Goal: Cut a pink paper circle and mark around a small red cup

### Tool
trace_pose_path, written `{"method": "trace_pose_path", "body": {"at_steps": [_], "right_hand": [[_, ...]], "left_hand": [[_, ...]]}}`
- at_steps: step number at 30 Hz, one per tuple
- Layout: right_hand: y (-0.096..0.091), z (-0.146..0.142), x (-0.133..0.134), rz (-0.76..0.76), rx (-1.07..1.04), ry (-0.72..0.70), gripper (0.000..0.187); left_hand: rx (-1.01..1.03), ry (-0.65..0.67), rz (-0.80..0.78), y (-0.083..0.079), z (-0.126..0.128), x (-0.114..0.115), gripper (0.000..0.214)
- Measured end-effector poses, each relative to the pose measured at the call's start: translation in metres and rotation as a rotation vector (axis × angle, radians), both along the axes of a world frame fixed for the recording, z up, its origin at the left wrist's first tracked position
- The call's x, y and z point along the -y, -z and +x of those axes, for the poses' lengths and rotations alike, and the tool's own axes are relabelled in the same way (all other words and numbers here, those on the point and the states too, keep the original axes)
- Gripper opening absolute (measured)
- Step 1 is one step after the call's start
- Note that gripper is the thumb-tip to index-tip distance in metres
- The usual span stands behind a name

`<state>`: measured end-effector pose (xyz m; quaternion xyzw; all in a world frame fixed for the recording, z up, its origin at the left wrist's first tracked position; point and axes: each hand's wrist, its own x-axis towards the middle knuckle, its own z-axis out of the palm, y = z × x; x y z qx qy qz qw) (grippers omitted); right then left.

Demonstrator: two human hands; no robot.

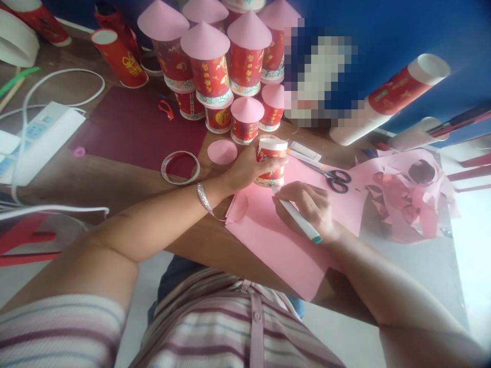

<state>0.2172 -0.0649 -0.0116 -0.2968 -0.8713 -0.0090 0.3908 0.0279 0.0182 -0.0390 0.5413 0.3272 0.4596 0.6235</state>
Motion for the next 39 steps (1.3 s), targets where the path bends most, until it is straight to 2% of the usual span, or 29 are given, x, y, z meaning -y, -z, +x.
{"method": "trace_pose_path", "body": {"at_steps": [5, 21, 32, 39], "right_hand": [[0.001, 0.000, 0.001, 0.001, 0.013, 0.006, 0.020], [0.003, -0.002, -0.002, 0.015, 0.018, 0.006, 0.018], [0.002, 0.001, -0.003, 0.015, 0.006, 0.004, 0.015], [0.006, 0.005, -0.003, 0.001, 0.009, -0.001, 0.012]], "left_hand": [[-0.019, 0.017, 0.014, -0.004, 0.000, 0.002, 0.049], [0.018, 0.013, -0.013, -0.003, 0.001, 0.001, 0.054], [0.081, 0.048, 0.011, 0.008, 0.001, -0.003, 0.057], [0.051, 0.025, 0.029, 0.005, 0.001, -0.001, 0.054]]}}
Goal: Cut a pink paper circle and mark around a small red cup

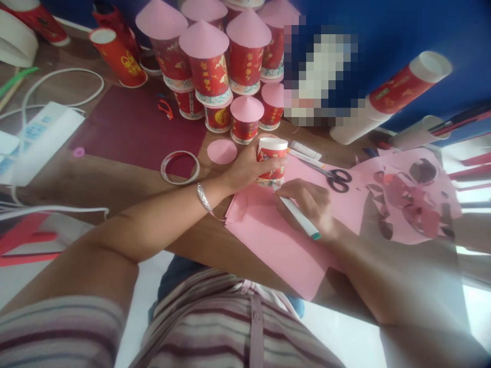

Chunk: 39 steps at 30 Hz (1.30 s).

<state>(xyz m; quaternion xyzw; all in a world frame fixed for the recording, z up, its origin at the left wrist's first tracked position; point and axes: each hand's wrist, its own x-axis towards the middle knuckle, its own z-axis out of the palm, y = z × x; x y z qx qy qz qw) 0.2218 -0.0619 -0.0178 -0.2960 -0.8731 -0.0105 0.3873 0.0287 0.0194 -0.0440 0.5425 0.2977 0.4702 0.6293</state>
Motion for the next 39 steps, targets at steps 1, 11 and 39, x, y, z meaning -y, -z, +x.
{"method": "trace_pose_path", "body": {"at_steps": [1, 11, 39], "right_hand": [[0.000, 0.000, 0.000, -0.001, 0.009, 0.001, 0.011], [-0.003, -0.003, 0.002, 0.022, 0.007, 0.006, 0.016], [-0.004, -0.006, 0.003, -0.026, 0.022, 0.023, 0.016]], "left_hand": [[-0.008, -0.005, 0.003, -0.001, 0.000, 0.000, 0.053], [-0.015, -0.019, -0.024, -0.004, 0.000, 0.002, 0.054], [-0.030, 0.000, 0.025, -0.013, 0.002, 0.004, 0.043]]}}
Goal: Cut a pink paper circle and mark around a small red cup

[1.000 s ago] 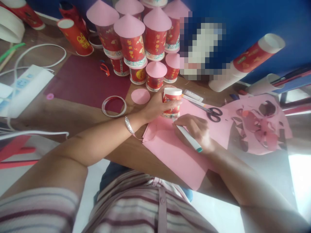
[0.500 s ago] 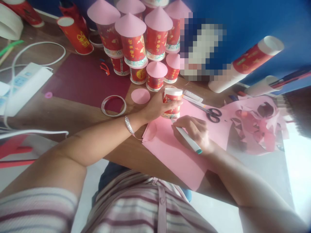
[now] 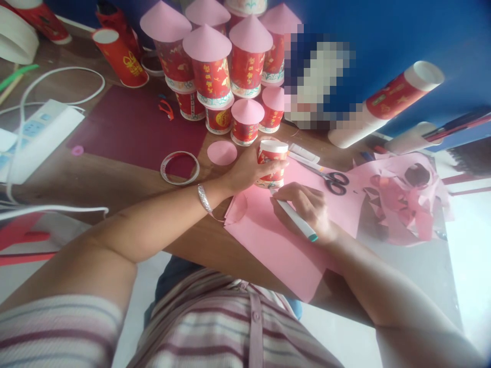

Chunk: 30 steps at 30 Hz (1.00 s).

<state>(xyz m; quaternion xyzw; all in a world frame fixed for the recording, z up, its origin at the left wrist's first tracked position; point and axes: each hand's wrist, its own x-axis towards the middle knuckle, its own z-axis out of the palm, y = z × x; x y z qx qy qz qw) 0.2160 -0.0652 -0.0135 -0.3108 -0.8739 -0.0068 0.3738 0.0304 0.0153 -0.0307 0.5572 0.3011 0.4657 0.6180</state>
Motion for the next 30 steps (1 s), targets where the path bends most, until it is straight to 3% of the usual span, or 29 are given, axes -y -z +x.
{"method": "trace_pose_path", "body": {"at_steps": [14, 22, 30], "right_hand": [[-0.0015, -0.0041, 0.0008, -0.077, -0.044, 0.040, 0.017], [-0.0040, -0.0022, 0.0027, -0.056, -0.143, 0.043, 0.014], [-0.0008, -0.0009, -0.0023, 0.011, -0.165, -0.033, 0.026]], "left_hand": [[-0.080, -0.048, 0.018, 0.0024, -0.0007, 0.0000, 0.055], [-0.032, -0.020, -0.043, -0.0003, -0.0002, -0.0002, 0.056], [0.029, 0.006, -0.030, 0.0063, -0.0030, -0.0037, 0.055]]}}
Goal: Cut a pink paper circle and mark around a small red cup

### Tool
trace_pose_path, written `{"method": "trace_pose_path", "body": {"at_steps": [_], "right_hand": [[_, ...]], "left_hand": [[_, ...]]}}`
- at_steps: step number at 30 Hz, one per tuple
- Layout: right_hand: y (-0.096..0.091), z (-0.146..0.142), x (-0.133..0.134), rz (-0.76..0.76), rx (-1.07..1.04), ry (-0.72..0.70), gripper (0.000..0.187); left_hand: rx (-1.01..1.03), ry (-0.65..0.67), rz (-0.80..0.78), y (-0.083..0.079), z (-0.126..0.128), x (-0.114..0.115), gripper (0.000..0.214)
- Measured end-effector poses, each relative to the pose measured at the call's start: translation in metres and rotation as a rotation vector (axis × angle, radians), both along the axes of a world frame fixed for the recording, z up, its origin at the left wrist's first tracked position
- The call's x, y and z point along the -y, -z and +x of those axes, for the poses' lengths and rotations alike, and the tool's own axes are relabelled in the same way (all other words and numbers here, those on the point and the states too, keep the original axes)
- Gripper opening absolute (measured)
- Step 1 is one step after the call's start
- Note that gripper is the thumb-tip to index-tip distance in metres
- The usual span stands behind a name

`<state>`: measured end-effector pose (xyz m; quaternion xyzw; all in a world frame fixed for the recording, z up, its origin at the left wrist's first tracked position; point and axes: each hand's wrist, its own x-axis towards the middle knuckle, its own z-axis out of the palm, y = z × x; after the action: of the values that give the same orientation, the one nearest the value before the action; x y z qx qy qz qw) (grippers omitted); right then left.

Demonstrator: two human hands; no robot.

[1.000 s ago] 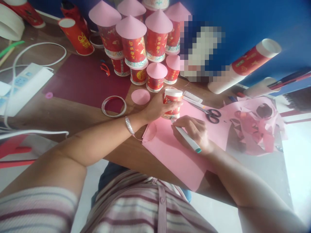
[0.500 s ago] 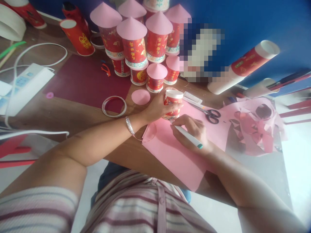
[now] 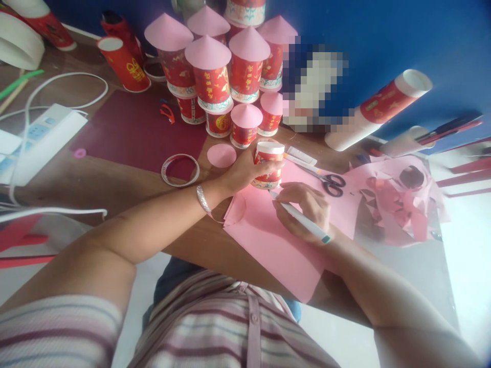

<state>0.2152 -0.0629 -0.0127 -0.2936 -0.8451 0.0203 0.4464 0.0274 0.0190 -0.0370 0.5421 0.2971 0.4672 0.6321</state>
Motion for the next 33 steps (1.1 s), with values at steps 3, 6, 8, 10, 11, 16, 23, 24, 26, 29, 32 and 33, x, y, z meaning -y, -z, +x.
{"method": "trace_pose_path", "body": {"at_steps": [3, 6, 8, 10, 11, 16, 23, 24, 26, 29, 32, 33], "right_hand": [[0.002, -0.001, -0.001, 0.027, -0.002, -0.017, 0.029], [0.003, -0.002, -0.001, 0.035, -0.005, -0.024, 0.028], [0.004, -0.003, -0.001, 0.055, -0.008, -0.026, 0.027], [0.004, -0.004, -0.001, 0.080, -0.004, -0.026, 0.027], [0.004, -0.004, -0.001, 0.081, 0.001, -0.025, 0.028], [0.005, -0.002, 0.000, 0.042, 0.026, -0.033, 0.029], [0.006, -0.004, 0.000, 0.050, 0.044, -0.043, 0.027], [0.006, -0.004, 0.000, 0.055, 0.046, -0.045, 0.027], [0.005, -0.004, 0.000, 0.065, 0.047, -0.042, 0.026], [0.003, -0.003, -0.001, 0.079, 0.047, -0.026, 0.025], [0.002, -0.002, 0.000, 0.075, 0.064, -0.003, 0.022], [0.002, -0.001, 0.000, 0.069, 0.072, 0.005, 0.021]], "left_hand": [[-0.007, -0.003, -0.015, 0.005, -0.001, -0.002, 0.060], [0.012, -0.006, -0.033, 0.009, -0.001, -0.003, 0.064], [0.036, -0.015, -0.048, 0.009, -0.001, -0.003, 0.062], [0.065, -0.022, -0.070, 0.008, -0.001, -0.001, 0.059], [0.079, -0.023, -0.082, 0.007, -0.001, -0.001, 0.057], [0.079, -0.013, -0.110, 0.008, -0.002, 0.000, 0.051], [0.006, -0.037, -0.072, 0.007, -0.001, 0.000, 0.057], [-0.013, -0.035, -0.056, 0.005, -0.001, 0.000, 0.058], [-0.038, -0.031, -0.021, 0.001, 0.000, 0.001, 0.055], [-0.020, -0.018, -0.005, -0.003, 0.001, 0.001, 0.049], [0.008, 0.005, -0.027, -0.004, 0.000, 0.002, 0.042], [0.012, 0.011, -0.033, -0.004, 0.000, 0.002, 0.040]]}}
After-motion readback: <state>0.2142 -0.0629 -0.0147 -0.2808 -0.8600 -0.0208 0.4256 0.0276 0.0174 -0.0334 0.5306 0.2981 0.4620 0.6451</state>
